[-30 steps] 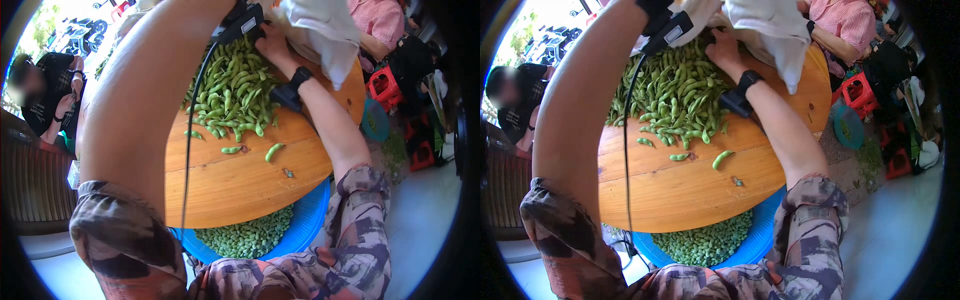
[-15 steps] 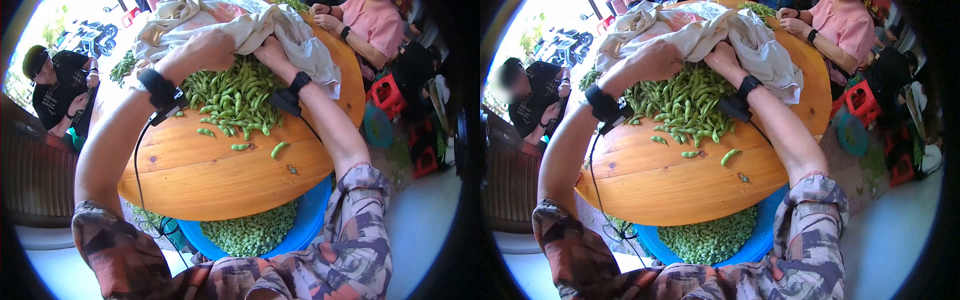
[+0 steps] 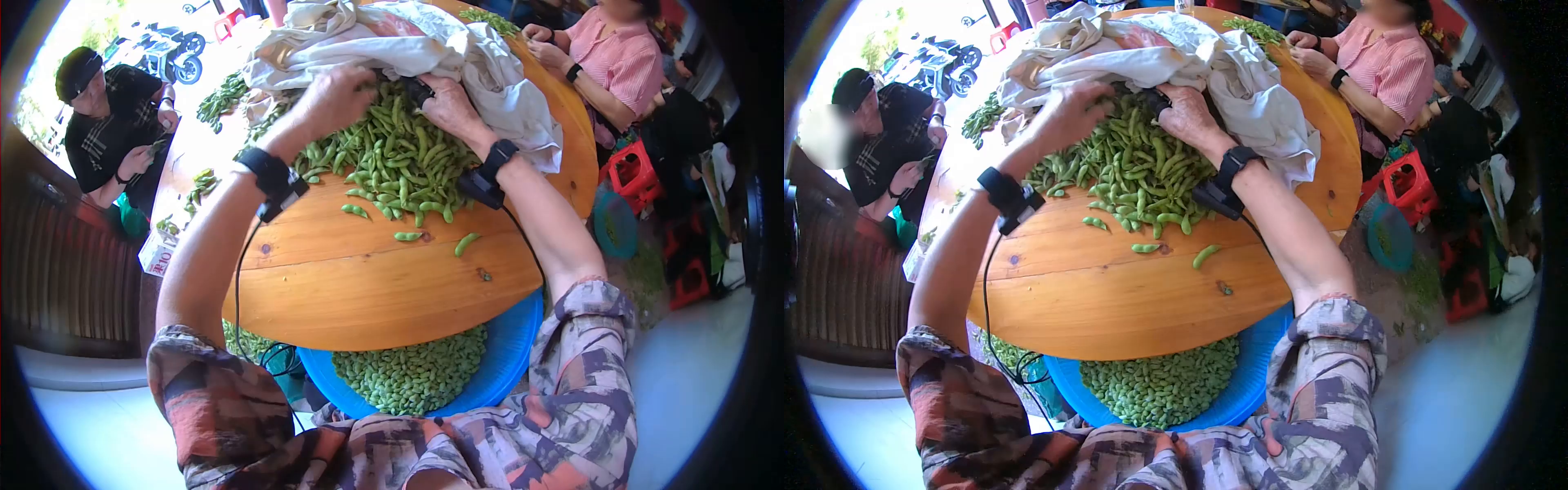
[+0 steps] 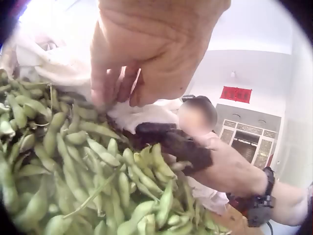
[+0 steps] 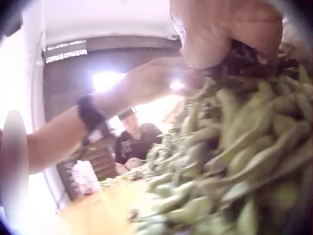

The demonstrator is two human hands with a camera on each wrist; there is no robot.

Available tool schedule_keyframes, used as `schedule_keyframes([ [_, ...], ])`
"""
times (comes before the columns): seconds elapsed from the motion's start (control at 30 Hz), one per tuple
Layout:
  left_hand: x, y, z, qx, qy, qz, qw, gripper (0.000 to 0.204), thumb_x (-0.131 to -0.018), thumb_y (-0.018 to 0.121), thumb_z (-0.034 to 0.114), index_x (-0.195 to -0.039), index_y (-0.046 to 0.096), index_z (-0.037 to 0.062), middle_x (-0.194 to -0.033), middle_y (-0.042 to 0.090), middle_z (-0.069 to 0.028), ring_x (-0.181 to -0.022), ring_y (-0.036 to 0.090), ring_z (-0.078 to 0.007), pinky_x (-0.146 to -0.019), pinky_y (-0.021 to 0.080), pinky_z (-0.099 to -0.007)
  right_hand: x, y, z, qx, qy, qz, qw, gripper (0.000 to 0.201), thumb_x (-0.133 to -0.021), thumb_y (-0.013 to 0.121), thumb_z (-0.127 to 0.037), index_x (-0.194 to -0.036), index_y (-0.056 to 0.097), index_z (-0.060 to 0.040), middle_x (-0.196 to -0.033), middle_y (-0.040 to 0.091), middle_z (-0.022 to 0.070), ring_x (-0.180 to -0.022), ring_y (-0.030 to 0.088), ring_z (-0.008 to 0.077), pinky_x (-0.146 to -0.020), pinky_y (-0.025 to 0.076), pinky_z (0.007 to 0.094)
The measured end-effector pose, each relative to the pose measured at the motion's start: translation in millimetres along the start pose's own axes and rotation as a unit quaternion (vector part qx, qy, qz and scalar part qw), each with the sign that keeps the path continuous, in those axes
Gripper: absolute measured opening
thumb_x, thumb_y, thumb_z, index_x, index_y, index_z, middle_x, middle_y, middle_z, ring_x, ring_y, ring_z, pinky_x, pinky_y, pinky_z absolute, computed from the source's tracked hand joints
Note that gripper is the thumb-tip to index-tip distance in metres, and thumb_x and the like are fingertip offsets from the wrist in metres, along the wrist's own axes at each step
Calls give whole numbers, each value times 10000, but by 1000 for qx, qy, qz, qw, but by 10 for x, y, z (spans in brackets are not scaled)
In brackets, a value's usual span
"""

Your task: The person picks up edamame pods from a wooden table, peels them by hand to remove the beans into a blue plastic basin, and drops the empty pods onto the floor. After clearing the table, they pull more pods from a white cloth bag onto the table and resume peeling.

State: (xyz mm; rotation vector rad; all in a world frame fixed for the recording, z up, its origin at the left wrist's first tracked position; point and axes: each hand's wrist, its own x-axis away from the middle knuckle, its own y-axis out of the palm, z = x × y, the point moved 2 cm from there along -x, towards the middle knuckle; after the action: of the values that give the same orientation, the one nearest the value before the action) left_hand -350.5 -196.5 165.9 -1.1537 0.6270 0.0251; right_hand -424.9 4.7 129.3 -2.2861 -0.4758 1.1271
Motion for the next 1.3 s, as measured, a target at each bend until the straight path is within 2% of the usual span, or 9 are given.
schedule_keyframes([
  [0.1,360,274,130,-53,59,66,995,416,-863,642,222,-1210,583,0,-1174,610,-208,-1144,556,-385,-976,450,-472,6,117,-67,6,15,-1,1000,460,-733,493,-38,-1175,619,-7,-1028,655,262,-966,643,371,-892,484,394],
  [0.17,522,242,297,-44,-6,-25,999,493,-897,619,209,-1327,502,-1,-1353,496,-223,-1257,467,-391,-1056,393,-455,104,116,-192,30,38,-24,999,446,-734,503,-36,-1163,622,-7,-1016,654,257,-950,638,373,-885,485,402],
  [0.4,1148,62,606,-3,-34,-47,998,540,-850,674,147,-1345,494,28,-1411,439,-222,-1302,431,-402,-1086,368,-454,619,-188,-771,47,-146,-90,984,367,-743,587,28,-1099,666,-20,-1014,607,174,-997,568,374,-930,454,441],
  [0.57,1637,64,625,61,-142,-25,988,767,-798,762,220,-1440,370,71,-1530,256,-236,-1394,294,-420,-1117,330,-488,921,-734,-287,32,101,4,994,395,-719,481,52,-1091,612,30,-1032,631,252,-962,607,390,-855,475,409],
  [0.73,1572,180,974,32,-120,-105,987,1071,-699,833,352,-1508,197,53,-1522,124,-357,-1397,209,-523,-1124,300,-525,1165,-489,163,86,118,70,987,396,-720,455,33,-1088,600,29,-996,643,255,-913,620,408,-813,483,420],
  [0.93,1351,451,863,4,-106,-96,990,970,-781,759,308,-1504,180,22,-1476,134,-421,-1343,273,-571,-1092,348,-529,1040,55,-508,13,107,112,988,339,-811,571,-9,-1143,628,-41,-982,598,196,-892,606,391,-766,486,427],
  [1.1,1324,150,832,-30,-127,-197,972,863,-829,727,301,-1509,245,74,-1480,232,-369,-1335,354,-500,-1068,391,-486,1106,71,-968,35,3,-6,999,344,-831,611,-18,-1174,632,-37,-1125,572,211,-1020,569,393,-880,474,442],
  [1.23,1367,-156,784,-82,-94,-109,986,571,-846,703,237,-1358,503,82,-1417,456,-198,-1221,525,-384,-983,472,-439,1144,-271,-1090,-6,-30,-25,999,330,-816,601,15,-1144,633,9,-1111,584,231,-1037,575,399,-915,470,429],
  [1.3,1244,-264,767,-38,-105,-44,993,282,-862,664,162,-1121,656,51,-1136,640,-134,-1020,627,-338,-880,506,-426,1166,-577,-1013,-4,4,-61,998,295,-786,573,59,-1077,617,43,-1063,602,227,-905,600,361,-787,464,419],
])
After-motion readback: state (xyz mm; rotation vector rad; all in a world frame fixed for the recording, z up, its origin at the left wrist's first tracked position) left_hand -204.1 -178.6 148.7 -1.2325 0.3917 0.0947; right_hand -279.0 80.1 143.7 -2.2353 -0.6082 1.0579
